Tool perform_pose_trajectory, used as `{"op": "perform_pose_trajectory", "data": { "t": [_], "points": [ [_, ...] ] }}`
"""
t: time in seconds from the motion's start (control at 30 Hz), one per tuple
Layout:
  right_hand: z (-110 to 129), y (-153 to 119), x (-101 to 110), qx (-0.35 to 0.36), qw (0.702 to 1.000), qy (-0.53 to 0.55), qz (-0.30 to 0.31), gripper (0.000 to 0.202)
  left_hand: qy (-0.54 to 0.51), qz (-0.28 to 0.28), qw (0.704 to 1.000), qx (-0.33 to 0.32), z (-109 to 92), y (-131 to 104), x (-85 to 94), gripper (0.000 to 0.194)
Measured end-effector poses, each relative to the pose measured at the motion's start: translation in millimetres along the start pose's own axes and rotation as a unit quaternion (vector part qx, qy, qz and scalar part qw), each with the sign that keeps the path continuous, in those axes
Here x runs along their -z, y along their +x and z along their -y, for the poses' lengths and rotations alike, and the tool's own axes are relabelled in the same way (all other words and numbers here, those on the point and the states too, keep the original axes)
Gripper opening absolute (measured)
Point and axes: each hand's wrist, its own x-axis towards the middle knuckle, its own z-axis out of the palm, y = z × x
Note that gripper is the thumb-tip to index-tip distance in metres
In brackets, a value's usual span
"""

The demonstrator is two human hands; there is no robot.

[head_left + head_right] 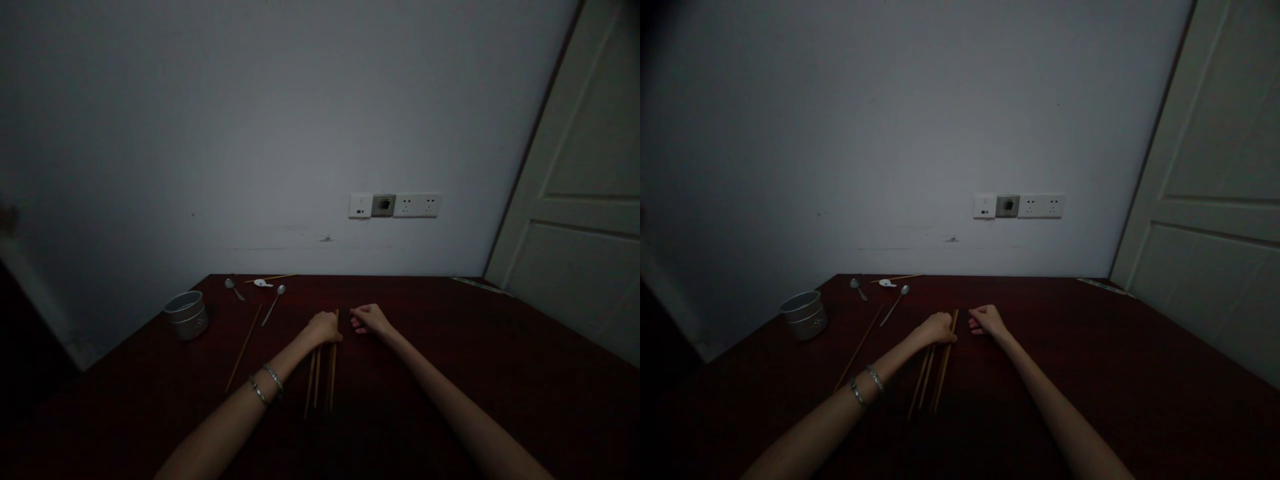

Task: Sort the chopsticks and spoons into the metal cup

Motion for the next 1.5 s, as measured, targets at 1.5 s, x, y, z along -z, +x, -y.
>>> {"op": "perform_pose_trajectory", "data": {
  "t": [1.5],
  "points": [
    [44,74,-49,0.24,0.936,-0.254,0.034,0.017,0.013,-0.092,0.978,0.185,187,-71,48.3,0.022]
  ]
}}
